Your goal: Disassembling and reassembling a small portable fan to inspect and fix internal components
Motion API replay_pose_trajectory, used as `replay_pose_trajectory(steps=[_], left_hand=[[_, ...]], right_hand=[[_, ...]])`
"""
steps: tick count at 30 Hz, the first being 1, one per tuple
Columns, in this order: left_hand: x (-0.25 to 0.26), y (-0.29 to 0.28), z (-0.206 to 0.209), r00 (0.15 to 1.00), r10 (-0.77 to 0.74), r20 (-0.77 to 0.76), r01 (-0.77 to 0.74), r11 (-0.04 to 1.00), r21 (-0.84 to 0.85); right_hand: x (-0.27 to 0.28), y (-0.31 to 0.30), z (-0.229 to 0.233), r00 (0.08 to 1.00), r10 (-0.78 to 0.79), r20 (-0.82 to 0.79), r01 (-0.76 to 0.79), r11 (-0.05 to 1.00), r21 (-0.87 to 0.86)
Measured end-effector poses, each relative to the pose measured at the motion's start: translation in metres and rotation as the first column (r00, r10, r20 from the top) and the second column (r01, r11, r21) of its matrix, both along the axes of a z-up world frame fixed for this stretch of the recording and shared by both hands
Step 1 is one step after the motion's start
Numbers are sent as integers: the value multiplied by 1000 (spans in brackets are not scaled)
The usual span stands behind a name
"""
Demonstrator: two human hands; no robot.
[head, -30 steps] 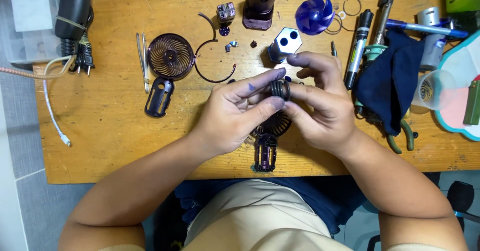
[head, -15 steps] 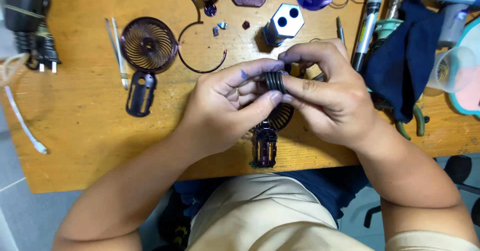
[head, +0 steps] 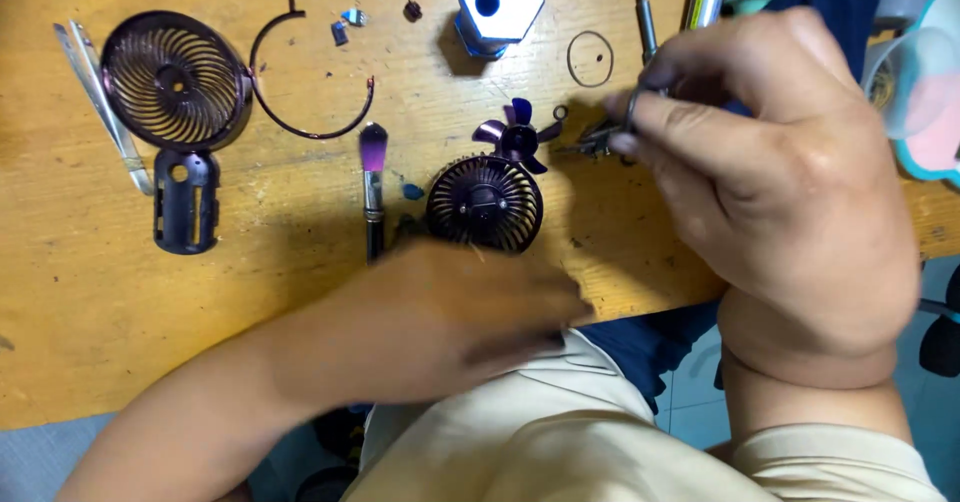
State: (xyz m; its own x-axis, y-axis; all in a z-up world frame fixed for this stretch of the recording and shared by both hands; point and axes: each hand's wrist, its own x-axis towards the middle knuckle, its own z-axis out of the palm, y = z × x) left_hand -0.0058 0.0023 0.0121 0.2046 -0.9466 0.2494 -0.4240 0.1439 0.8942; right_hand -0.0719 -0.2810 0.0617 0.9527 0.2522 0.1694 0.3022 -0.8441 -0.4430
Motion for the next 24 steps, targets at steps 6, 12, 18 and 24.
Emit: replay_pose_trajectory(steps=[6, 12, 18, 24], left_hand=[[-5, -6, -8, 954, -1, 298, -5, 1000, 20], [5, -1, -17, 883, 122, 454, -154, 987, 36], [19, 11, -4, 860, 247, 446, -309, 948, 71], [32, 14, 19, 813, 523, 257, -551, 833, 45]], right_hand=[[-1, 18, -6, 958, -37, -283, 3, 993, -120], [7, 36, -21, 628, -251, -737, 185, 968, -172], [1, 44, -30, 754, -245, -610, 177, 969, -172], [2, 37, -59, 921, 260, -291, -312, 938, -152]])
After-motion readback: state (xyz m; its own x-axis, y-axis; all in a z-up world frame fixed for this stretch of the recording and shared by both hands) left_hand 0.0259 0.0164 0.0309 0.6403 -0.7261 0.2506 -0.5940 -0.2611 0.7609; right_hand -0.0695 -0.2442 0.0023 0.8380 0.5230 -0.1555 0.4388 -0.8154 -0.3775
